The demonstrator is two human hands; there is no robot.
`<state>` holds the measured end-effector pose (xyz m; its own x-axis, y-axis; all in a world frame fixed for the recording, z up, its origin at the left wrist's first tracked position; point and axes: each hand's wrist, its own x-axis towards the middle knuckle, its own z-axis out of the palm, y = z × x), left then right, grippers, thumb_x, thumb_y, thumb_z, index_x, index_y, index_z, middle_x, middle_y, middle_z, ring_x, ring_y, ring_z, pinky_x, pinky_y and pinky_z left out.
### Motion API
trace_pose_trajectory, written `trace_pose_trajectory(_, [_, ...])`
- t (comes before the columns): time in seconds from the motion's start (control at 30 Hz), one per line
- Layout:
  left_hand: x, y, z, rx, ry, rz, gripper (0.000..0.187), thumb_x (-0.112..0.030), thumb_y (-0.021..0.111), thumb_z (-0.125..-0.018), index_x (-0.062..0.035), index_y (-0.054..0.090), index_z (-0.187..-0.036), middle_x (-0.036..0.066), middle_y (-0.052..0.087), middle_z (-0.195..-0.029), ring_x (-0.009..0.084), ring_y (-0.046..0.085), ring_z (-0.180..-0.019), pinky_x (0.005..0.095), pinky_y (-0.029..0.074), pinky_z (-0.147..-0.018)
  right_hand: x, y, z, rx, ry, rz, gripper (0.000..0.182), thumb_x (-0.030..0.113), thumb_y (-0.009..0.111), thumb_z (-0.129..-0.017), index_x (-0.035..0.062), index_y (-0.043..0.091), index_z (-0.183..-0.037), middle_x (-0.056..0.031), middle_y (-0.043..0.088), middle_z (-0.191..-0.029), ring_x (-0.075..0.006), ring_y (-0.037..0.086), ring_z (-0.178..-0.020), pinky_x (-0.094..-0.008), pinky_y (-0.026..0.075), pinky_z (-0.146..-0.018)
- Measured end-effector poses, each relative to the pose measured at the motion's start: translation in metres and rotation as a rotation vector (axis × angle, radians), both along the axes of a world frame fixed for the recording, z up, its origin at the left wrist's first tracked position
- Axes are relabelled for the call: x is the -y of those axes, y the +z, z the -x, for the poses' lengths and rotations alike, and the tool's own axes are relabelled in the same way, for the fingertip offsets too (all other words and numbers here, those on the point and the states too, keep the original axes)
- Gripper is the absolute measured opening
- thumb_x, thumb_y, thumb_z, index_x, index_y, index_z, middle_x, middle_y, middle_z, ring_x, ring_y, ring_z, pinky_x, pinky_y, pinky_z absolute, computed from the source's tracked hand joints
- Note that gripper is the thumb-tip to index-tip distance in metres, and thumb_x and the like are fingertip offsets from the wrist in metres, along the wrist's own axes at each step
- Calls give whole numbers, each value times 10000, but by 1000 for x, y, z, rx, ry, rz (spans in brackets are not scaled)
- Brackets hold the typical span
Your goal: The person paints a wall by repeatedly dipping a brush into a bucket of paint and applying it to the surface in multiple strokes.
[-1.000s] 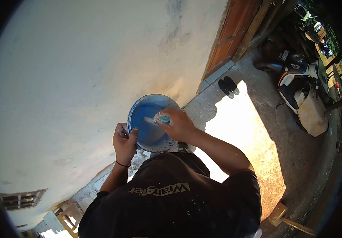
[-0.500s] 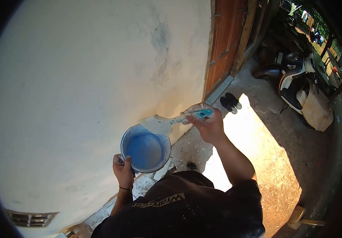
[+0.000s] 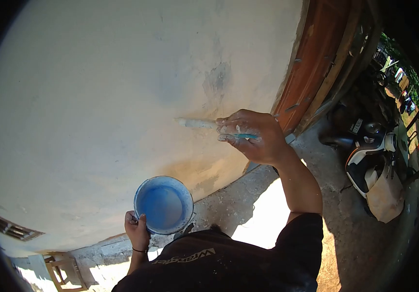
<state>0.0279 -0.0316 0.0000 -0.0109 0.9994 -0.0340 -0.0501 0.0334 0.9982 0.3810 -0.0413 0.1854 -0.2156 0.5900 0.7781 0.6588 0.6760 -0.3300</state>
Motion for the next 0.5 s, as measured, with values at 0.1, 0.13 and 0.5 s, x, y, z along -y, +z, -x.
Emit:
trace_pose_trajectory(0.1, [0, -17, -6, -61, 104, -102, 132, -3, 579, -790, -28, 452, -816, -23, 461, -582, 26, 381, -470, 188, 289, -424, -24, -1, -4, 200, 28, 49, 308, 50, 738, -646, 62, 612, -926, -105, 637, -913, -227, 648, -801, -299, 526, -629])
trace_pose_trajectory(0.13, [2, -21, -8, -54, 128, -92, 132, -3, 579, -790, -28, 452, -816, -23, 461, -582, 26, 381, -470, 188, 289, -424, -32, 1, -6, 210, 53, 55, 308, 50, 738, -646, 62, 612, -926, -105, 637, -913, -227, 648, -801, -299, 526, -629])
trace_pose_trajectory(0.5, [16, -36, -10, -14, 192, 12, 162, 7, 593, -778, -16, 452, -854, -35, 454, -575, 15, 370, -476, 176, 276, -430, -38, -1, 9, 347, 65, -363, 227, 6, 727, -629, 43, 588, -804, -167, 616, -922, -303, 646, -846, -333, 576, -679])
